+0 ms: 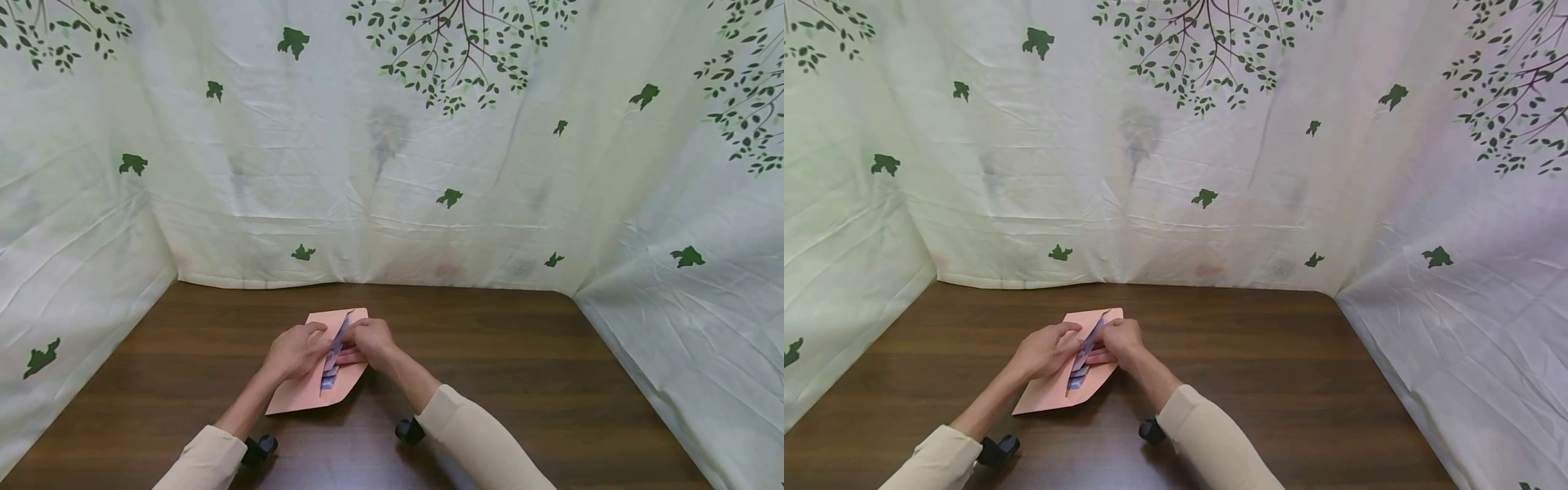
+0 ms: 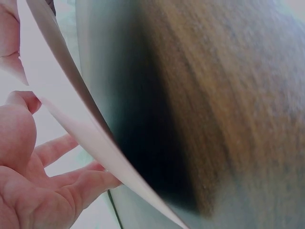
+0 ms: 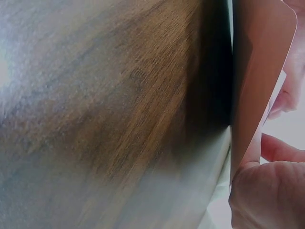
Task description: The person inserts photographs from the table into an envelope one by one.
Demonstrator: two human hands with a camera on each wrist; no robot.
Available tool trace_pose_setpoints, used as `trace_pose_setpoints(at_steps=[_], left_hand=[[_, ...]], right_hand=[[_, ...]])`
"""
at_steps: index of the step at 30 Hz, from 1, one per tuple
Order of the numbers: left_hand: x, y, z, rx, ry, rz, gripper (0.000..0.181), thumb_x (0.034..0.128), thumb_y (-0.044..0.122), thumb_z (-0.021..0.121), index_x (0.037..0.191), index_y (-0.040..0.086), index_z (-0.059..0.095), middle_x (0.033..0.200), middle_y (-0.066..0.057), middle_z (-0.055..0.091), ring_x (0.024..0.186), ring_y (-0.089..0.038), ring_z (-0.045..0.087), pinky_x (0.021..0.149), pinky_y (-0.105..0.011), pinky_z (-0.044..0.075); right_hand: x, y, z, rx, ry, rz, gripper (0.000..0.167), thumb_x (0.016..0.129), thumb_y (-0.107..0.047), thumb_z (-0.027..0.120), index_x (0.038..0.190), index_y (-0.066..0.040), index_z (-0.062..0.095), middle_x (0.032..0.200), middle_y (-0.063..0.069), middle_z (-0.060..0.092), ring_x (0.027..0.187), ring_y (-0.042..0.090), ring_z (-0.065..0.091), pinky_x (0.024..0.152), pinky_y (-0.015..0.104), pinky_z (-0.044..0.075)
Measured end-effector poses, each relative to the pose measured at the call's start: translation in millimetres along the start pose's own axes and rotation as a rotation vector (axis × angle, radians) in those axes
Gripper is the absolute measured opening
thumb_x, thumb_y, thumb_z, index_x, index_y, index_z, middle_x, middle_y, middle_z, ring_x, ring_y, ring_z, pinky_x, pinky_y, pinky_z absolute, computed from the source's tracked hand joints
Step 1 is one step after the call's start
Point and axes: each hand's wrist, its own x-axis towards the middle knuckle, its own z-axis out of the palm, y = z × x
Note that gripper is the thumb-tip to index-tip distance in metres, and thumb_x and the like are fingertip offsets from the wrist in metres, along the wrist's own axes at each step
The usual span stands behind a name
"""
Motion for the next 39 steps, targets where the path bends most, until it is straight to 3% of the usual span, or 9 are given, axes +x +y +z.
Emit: trace_pose_setpoints(at_steps=[20, 34, 39], left_hand=[[-0.7, -0.4, 0.0, -0.002, 0.0, 0.0, 0.047, 0.1, 0.033, 0.054, 0.136, 0.003, 0.061, 0.131, -0.023, 0.065, 0.125, -0.044, 0.058, 0.102, -0.058, 0.045], [-2.5, -1.0, 0.5, 0.02, 0.012, 0.028, 0.044, 0.1001, 0.031, 0.055, 0.135, 0.004, 0.061, 0.126, -0.024, 0.067, 0.121, -0.045, 0.06, 0.1, -0.058, 0.046], [-3.0, -0.6, -0.1, 0.021, 0.007, 0.038, 0.045, 0.1004, 0.032, 0.056, 0.135, 0.003, 0.061, 0.126, -0.025, 0.066, 0.122, -0.046, 0.06, 0.1, -0.059, 0.046]], right_hand=[[-2.4, 2.1, -2.7, -0.022, -0.006, -0.004, 0.016, 0.092, 0.0, 0.063, 0.106, 0.006, 0.064, 0.088, 0.018, 0.073, 0.063, 0.023, 0.074, 0.062, 0.035, 0.061], [-12.8, -9.6, -46.2, -0.052, 0.017, -0.08, 0.027, 0.094, -0.001, 0.056, 0.114, 0.017, 0.06, 0.083, 0.018, 0.067, 0.061, 0.02, 0.07, 0.067, 0.038, 0.062], [-19.0, -12.4, -63.2, -0.105, 0.041, -0.073, 0.031, 0.094, -0.006, 0.057, 0.117, 0.015, 0.06, 0.083, 0.015, 0.068, 0.062, 0.021, 0.071, 0.066, 0.04, 0.062]])
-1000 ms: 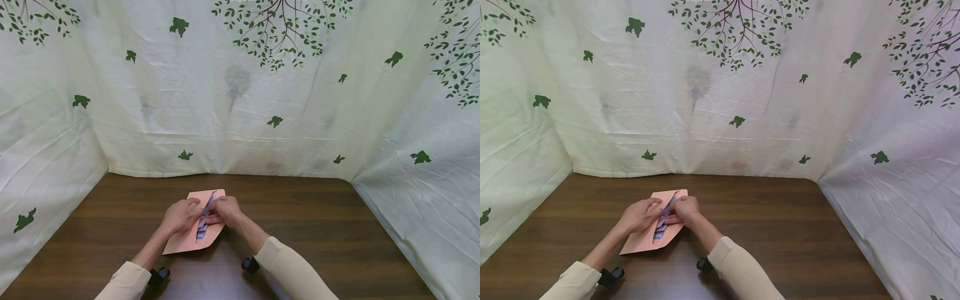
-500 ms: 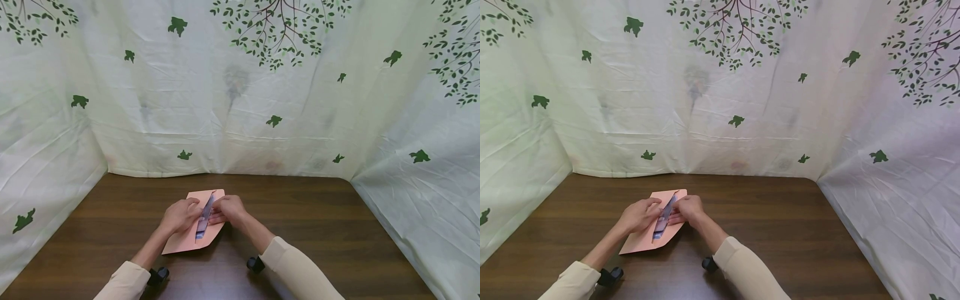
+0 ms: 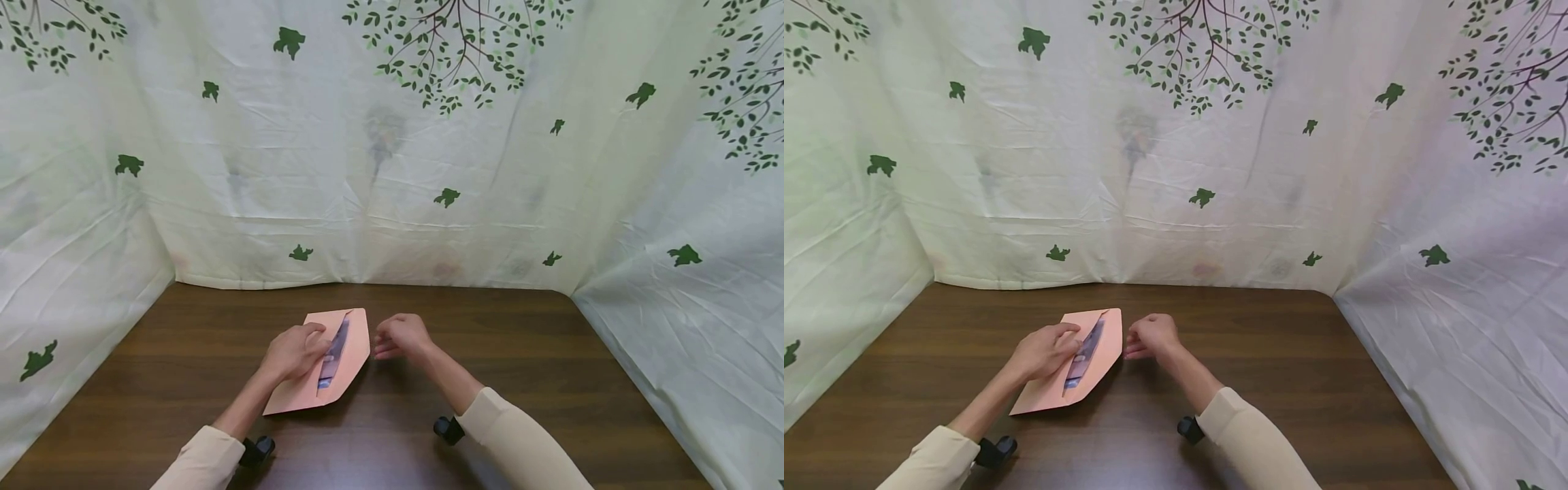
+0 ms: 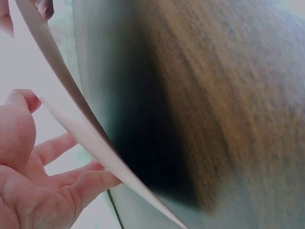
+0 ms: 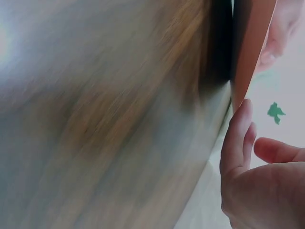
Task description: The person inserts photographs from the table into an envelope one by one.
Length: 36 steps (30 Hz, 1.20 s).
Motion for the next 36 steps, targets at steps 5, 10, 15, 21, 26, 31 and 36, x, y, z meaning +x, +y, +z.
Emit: trace_pose_setpoints(at_steps=[5, 10, 15, 21, 26, 31, 36], left_hand=[[0.0, 1.2, -1.1, -0.013, -0.003, -0.012, 0.046, 0.0996, 0.032, 0.056, 0.135, 0.003, 0.061, 0.129, -0.025, 0.065, 0.123, -0.046, 0.059, 0.101, -0.059, 0.045], [2.3, 3.4, 0.0, -0.026, 0.009, -0.025, 0.049, 0.0983, 0.035, 0.056, 0.135, 0.002, 0.061, 0.131, -0.025, 0.065, 0.123, -0.045, 0.059, 0.101, -0.059, 0.045], [6.7, 7.0, 2.8, -0.014, 0.002, -0.035, 0.052, 0.0976, 0.036, 0.056, 0.136, 0.002, 0.06, 0.133, -0.025, 0.063, 0.125, -0.045, 0.058, 0.102, -0.058, 0.045], [9.6, 10.2, 6.3, -0.026, 0.013, -0.057, 0.052, 0.0967, 0.037, 0.058, 0.137, 0.003, 0.06, 0.134, -0.023, 0.064, 0.126, -0.043, 0.058, 0.103, -0.057, 0.044], [14.1, 15.0, 10.8, -0.027, 0.039, -0.058, 0.052, 0.0972, 0.038, 0.058, 0.135, 0.003, 0.061, 0.133, -0.021, 0.065, 0.124, -0.042, 0.059, 0.103, -0.056, 0.045], [19.3, 20.3, 16.0, -0.015, 0.059, -0.051, 0.051, 0.0976, 0.038, 0.056, 0.134, 0.003, 0.062, 0.133, -0.018, 0.065, 0.123, -0.04, 0.061, 0.102, -0.055, 0.046], [23.2, 25.5, 19.7, -0.022, 0.06, -0.076, 0.051, 0.096, 0.039, 0.057, 0.134, 0.006, 0.062, 0.135, -0.015, 0.065, 0.124, -0.04, 0.06, 0.101, -0.055, 0.047]], right_hand=[[-4.3, 0.7, -17.2, -0.012, 0.011, 0.006, 0.033, 0.096, -0.008, 0.056, 0.12, 0.014, 0.058, 0.081, 0.011, 0.065, 0.066, 0.023, 0.071, 0.068, 0.041, 0.062], [-9.3, 5.9, -33.7, -0.046, 0.031, 0.004, 0.032, 0.097, -0.009, 0.055, 0.12, 0.013, 0.058, 0.082, 0.011, 0.065, 0.064, 0.02, 0.07, 0.067, 0.041, 0.062], [-14.6, 11.1, -50.1, -0.054, 0.066, 0.019, 0.031, 0.097, -0.009, 0.056, 0.12, 0.013, 0.059, 0.086, 0.015, 0.067, 0.065, 0.019, 0.068, 0.068, 0.041, 0.062], [-17.9, 12.2, -66.1, -0.048, 0.094, 0.023, 0.03, 0.097, -0.01, 0.057, 0.118, 0.01, 0.06, 0.087, 0.014, 0.068, 0.066, 0.019, 0.068, 0.068, 0.04, 0.062], [-21.8, 12.6, -75.2, -0.063, 0.109, 0.023, 0.03, 0.097, -0.011, 0.058, 0.119, 0.009, 0.059, 0.09, 0.015, 0.068, 0.068, 0.02, 0.068, 0.068, 0.04, 0.062], [-25.9, 12.9, -81.7, -0.064, 0.129, 0.038, 0.03, 0.097, -0.011, 0.058, 0.12, 0.009, 0.059, 0.09, 0.014, 0.066, 0.069, 0.02, 0.068, 0.07, 0.042, 0.062], [-26.4, 11.8, -83.8, -0.054, 0.14, 0.043, 0.031, 0.097, -0.01, 0.057, 0.12, 0.009, 0.059, 0.088, 0.012, 0.065, 0.069, 0.021, 0.068, 0.07, 0.041, 0.062]])
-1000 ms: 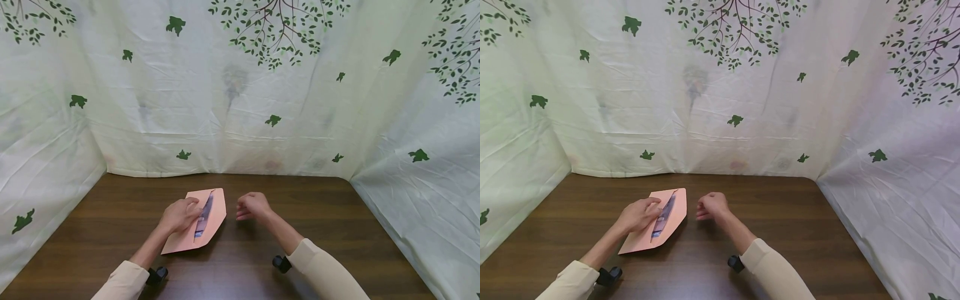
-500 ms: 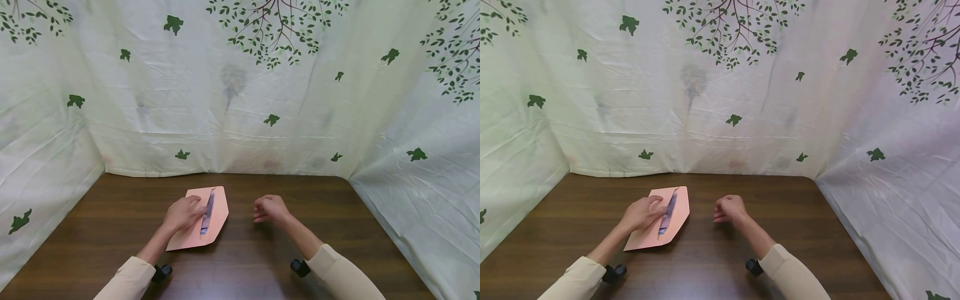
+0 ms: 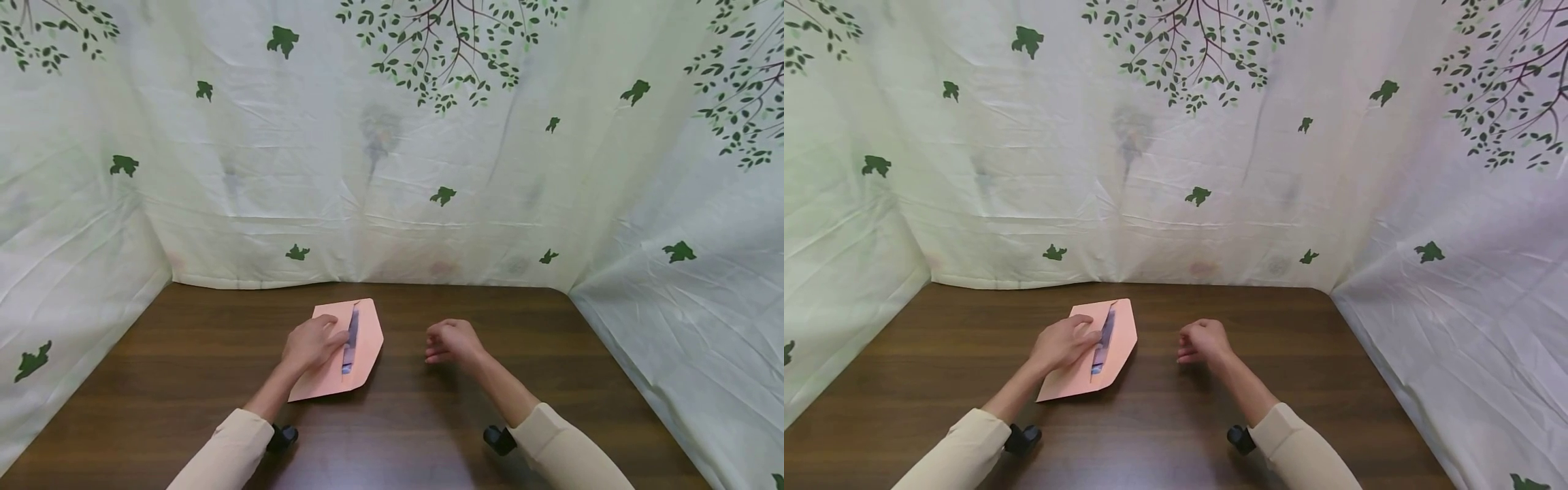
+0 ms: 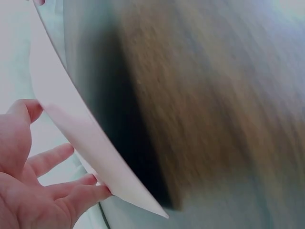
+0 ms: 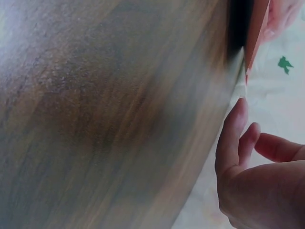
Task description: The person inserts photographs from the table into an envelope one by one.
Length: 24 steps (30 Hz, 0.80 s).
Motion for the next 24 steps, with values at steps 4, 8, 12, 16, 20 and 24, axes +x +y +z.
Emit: trace_pose_setpoints(at_steps=[4, 8, 12, 16, 20, 24], left_hand=[[2.1, 3.5, 3.4, -0.012, -0.009, -0.022, 0.052, 0.0954, 0.041, 0.059, 0.135, 0.007, 0.062, 0.135, -0.015, 0.065, 0.125, -0.04, 0.06, 0.101, -0.055, 0.047], [4.4, 7.8, 4.7, -0.004, -0.014, -0.031, 0.052, 0.0954, 0.04, 0.062, 0.135, 0.006, 0.063, 0.133, -0.016, 0.066, 0.123, -0.042, 0.06, 0.098, -0.055, 0.048], [5.5, 8.4, 5.7, -0.02, -0.009, -0.042, 0.051, 0.0953, 0.039, 0.064, 0.133, 0.005, 0.064, 0.13, -0.017, 0.068, 0.121, -0.043, 0.062, 0.096, -0.055, 0.049], [4.9, 4.6, 2.7, -0.055, -0.02, -0.027, 0.052, 0.0964, 0.039, 0.062, 0.133, 0.003, 0.063, 0.131, -0.018, 0.067, 0.121, -0.044, 0.061, 0.098, -0.055, 0.048], [6.9, -0.3, -6.7, -0.075, -0.064, -0.034, 0.056, 0.0983, 0.04, 0.058, 0.138, 0.001, 0.058, 0.138, -0.022, 0.062, 0.128, -0.048, 0.055, 0.104, -0.056, 0.044], [9.9, -5.7, -18.4, -0.093, -0.081, -0.051, 0.059, 0.0986, 0.04, 0.059, 0.142, 0.001, 0.053, 0.144, -0.024, 0.055, 0.133, -0.052, 0.048, 0.107, -0.059, 0.04]], right_hand=[[0.3, -0.2, -0.6, -0.006, 0.002, 0.01, 0.029, 0.097, -0.01, 0.057, 0.119, 0.008, 0.059, 0.088, 0.013, 0.065, 0.069, 0.021, 0.068, 0.069, 0.041, 0.062], [2.3, 0.2, 0.0, -0.005, 0.008, 0.008, 0.028, 0.097, -0.01, 0.057, 0.118, 0.009, 0.059, 0.087, 0.012, 0.065, 0.069, 0.021, 0.069, 0.069, 0.04, 0.062], [5.3, 0.9, 3.7, 0.014, 0.006, 0.0, 0.029, 0.096, -0.009, 0.057, 0.117, 0.01, 0.059, 0.082, 0.009, 0.062, 0.066, 0.019, 0.067, 0.067, 0.04, 0.062], [3.5, 0.7, 7.5, 0.019, 0.002, 0.001, 0.028, 0.095, -0.008, 0.058, 0.116, 0.011, 0.059, 0.082, 0.01, 0.062, 0.064, 0.019, 0.066, 0.065, 0.039, 0.062], [0.9, 0.1, 9.6, 0.021, -0.008, 0.0, 0.026, 0.095, -0.008, 0.058, 0.114, 0.01, 0.06, 0.083, 0.011, 0.063, 0.064, 0.02, 0.067, 0.065, 0.039, 0.062], [-0.2, -1.2, 9.7, 0.03, -0.013, -0.008, 0.026, 0.094, -0.007, 0.058, 0.114, 0.009, 0.059, 0.082, 0.01, 0.062, 0.065, 0.02, 0.067, 0.065, 0.04, 0.062]])
